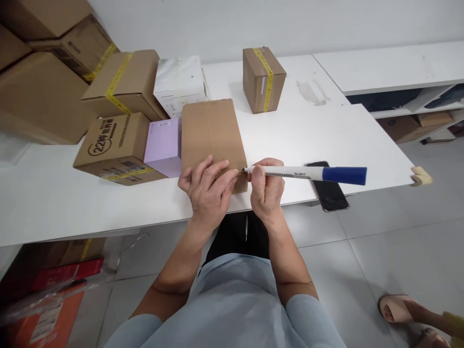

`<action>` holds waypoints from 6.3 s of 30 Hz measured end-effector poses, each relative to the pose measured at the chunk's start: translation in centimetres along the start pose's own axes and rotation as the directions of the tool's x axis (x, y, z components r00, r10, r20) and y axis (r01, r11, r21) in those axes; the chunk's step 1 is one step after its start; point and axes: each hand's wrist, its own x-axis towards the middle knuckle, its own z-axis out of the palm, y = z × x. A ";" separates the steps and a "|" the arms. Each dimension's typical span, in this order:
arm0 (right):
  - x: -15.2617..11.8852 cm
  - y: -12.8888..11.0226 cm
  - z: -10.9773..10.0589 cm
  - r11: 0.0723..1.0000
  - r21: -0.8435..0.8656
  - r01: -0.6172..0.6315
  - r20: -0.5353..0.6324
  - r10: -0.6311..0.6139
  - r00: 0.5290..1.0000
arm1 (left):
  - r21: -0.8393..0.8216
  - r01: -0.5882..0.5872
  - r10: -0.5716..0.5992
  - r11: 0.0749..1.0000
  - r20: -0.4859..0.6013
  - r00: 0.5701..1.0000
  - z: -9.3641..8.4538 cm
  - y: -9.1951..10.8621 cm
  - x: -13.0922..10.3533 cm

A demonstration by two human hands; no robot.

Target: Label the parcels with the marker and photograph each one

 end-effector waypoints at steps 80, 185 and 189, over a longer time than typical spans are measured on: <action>-2.7 -1.4 -4.7 0.870 -0.485 0.086 0.090 -0.048 0.995 | 0.040 0.045 -0.045 0.998 0.007 0.999 2.3 -1.0 0.1; 7.4 8.7 -10.9 0.238 -0.895 -0.378 -0.195 0.554 0.809 | 0.258 0.066 -0.027 0.964 -0.153 0.988 3.7 -7.7 2.8; 11.7 8.9 -5.1 0.511 -0.852 -0.117 0.059 0.316 0.947 | 0.271 0.081 -0.008 0.959 -0.261 0.965 4.6 -7.6 1.2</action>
